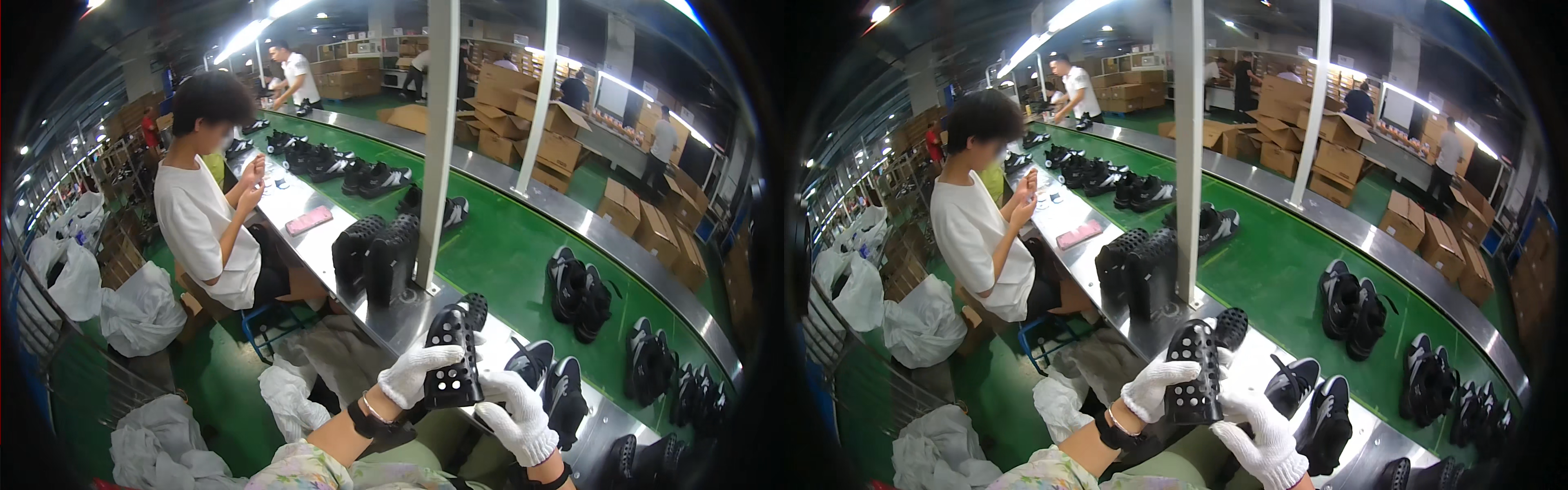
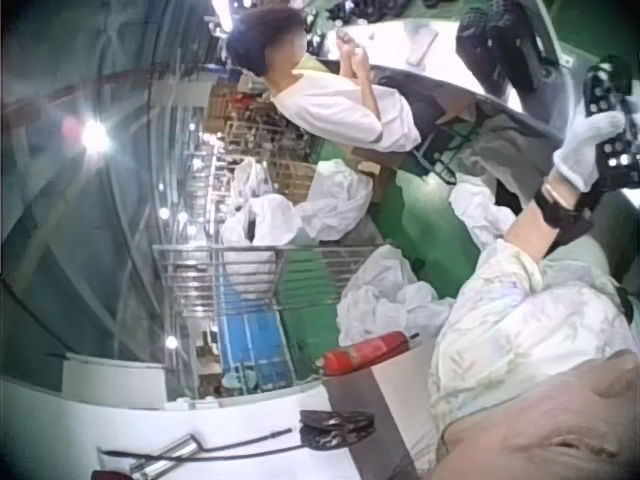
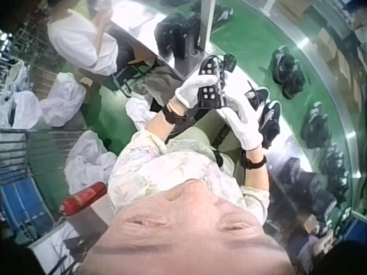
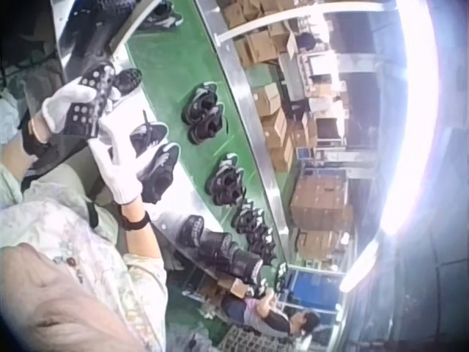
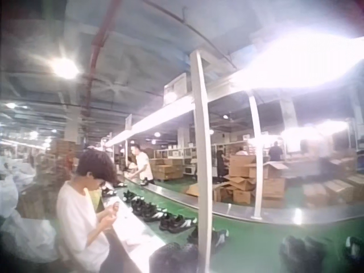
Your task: Assembling shoe parts on a conveyor belt, specifically placing soles/components into the shoes.
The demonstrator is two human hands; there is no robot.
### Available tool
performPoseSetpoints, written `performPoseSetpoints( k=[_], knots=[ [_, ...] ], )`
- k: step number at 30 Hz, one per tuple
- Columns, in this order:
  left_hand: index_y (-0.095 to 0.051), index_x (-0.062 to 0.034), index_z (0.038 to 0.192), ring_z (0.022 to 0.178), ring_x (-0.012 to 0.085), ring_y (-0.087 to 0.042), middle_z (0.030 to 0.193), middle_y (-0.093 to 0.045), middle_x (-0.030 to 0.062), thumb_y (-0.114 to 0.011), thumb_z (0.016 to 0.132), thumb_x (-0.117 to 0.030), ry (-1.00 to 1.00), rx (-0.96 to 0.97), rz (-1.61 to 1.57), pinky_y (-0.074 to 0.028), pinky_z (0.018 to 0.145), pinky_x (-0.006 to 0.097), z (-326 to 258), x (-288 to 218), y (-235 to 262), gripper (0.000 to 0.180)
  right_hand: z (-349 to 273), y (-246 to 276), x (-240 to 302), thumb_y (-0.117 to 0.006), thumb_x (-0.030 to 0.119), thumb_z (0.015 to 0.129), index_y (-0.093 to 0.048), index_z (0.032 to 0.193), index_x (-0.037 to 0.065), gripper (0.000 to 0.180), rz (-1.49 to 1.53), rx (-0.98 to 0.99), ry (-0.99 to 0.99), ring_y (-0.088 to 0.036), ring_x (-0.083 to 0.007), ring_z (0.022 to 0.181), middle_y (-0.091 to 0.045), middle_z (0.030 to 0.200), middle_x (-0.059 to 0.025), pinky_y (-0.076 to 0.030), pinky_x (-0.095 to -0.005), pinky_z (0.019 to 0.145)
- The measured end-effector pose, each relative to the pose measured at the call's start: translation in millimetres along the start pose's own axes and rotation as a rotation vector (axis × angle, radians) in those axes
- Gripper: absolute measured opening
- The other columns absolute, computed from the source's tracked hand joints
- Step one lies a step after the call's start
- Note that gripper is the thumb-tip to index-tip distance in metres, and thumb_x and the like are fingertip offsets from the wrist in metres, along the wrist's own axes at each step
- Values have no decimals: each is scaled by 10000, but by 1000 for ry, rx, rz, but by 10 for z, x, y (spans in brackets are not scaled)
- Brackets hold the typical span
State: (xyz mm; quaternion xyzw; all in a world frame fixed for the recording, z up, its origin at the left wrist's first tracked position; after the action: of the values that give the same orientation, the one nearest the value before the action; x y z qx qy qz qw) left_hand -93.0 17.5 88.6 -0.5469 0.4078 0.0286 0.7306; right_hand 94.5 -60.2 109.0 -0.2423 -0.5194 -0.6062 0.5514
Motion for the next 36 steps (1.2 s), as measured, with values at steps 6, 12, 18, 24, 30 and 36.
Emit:
performPoseSetpoints(
  k=[6, 12, 18, 24, 30, 36],
  knots=[
    [-622, -43, 1100, 887, 167, -679, 993, -677, 62, -697, 871, -23, -52, -343, 21, -570, 822, 304, -115, 532, -339, 242, -253, -170, 56, -868, 189, 782, -541, 1326, 2, 662, -107, -282, -79, -659, -244, 1098, -647, 1227, -185, -511, -344, 964],
    [-476, 19, 1413, 1041, 146, -605, 1172, -630, 66, -533, 1030, -214, -158, -131, 836, -485, 958, 299, -65, 875, -205, 451, -1054, 319, -98, -868, 185, 778, -613, 1229, 19, 544, 51, -414, -319, -684, -159, 918, -707, 1045, -112, -546, -305, 851],
    [-611, 19, 1239, 1130, 359, -613, 1198, -640, 219, -622, 900, -235, -126, 163, 1644, -465, 1029, 417, 565, 874, -176, 424, -1765, 830, -147, -838, 124, 731, -665, 1142, -2, 463, 12, -563, -797, -667, -145, 804, -701, 919, -79, -557, -289, 720],
    [-676, 62, 983, 1008, 396, -623, 1035, -651, 279, -588, 765, -91, -347, 524, 1958, -497, 924, 448, 972, 1469, -290, 280, -1729, 911, -78, -698, 94, 843, -640, 1128, -16, 311, 8, -575, -686, -622, -152, 778, -665, 952, -92, -503, -278, 641],
    [-675, -84, 830, 733, 294, -681, 735, -683, 104, -574, 845, -182, -680, 173, 2190, -531, 635, 416, 983, 1612, -271, 142, -1461, 920, 275, -658, 125, 901, -634, 1176, -34, 319, 18, -605, -638, -609, -257, 1033, -662, 1110, -161, -487, -371, 934],
    [-749, -53, 775, 730, 313, -683, 763, -706, 151, -679, 718, -255, -523, 137, 2206, -486, 629, 427, 1186, 1925, -145, 221, -1019, 1022, 136, -683, 109, 892, -629, 1090, -27, 245, -52, -312, -522, -606, -210, 939, -658, 1031, -120, -496, -353, 873]
  ],
)
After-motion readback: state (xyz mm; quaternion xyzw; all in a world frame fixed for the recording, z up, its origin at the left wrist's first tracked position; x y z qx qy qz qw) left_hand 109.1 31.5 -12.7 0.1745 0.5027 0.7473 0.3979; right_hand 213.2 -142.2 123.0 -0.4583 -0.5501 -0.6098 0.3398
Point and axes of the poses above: each hand's wrist, its own z-axis towards the middle knuckle, its own y-axis out of the back of the hand, x = y × z, the point moved 2 cm from there along z, towards the middle knuckle
